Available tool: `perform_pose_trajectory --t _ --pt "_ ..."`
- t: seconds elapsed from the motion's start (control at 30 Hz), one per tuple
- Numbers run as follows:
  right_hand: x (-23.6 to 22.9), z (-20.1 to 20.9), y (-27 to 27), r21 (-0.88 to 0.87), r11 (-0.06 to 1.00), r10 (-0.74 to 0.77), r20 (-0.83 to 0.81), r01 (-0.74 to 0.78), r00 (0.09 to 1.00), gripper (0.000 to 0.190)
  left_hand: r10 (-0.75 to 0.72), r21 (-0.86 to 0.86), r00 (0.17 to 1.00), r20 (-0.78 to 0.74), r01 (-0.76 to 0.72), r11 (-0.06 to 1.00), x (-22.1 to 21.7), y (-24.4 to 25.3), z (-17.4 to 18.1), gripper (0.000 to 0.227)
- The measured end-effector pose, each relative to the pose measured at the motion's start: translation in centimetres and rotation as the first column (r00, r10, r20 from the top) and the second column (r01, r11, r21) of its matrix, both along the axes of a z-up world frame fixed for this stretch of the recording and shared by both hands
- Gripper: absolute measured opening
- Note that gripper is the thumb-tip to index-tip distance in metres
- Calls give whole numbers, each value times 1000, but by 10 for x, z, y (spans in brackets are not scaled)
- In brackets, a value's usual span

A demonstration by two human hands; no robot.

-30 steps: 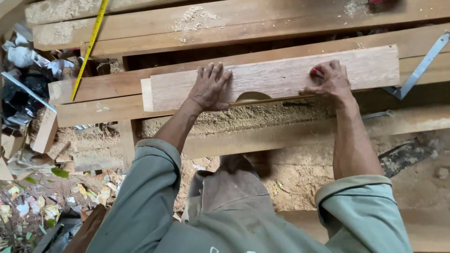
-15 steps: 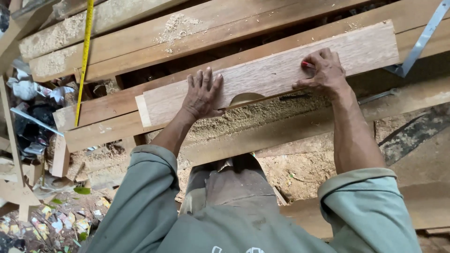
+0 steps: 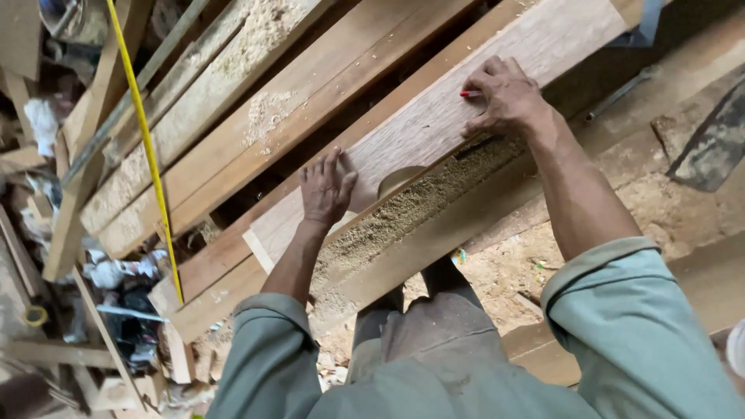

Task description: Measuring, marking, and tracing templates onto wooden boards in a workshop.

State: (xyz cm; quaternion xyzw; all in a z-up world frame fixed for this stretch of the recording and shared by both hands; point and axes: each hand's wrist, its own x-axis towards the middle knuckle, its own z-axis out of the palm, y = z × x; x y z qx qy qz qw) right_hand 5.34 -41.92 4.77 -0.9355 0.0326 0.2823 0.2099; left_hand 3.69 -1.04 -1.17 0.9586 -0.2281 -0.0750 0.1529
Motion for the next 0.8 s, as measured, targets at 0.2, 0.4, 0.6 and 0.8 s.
perform_pose_trajectory --t 0.2,0.4,0.6,0.8 --pt "-15 -24 1 4 999 -50 116 49 992 73 138 111 990 -20 -135 985 4 -21 -21 73" --pt "-95 -32 72 417 782 -607 679 462 413 27 173 110 982 -71 -164 980 4 -24 -17 70" --pt "-193 -64 198 725 -124 -990 -132 678 -40 67 176 77 969 175 -192 978 0 -6 -67 62" --pt "-222 -113 263 783 -170 -981 -194 598 -25 57 170 130 958 231 -204 970 5 -1 -89 65"
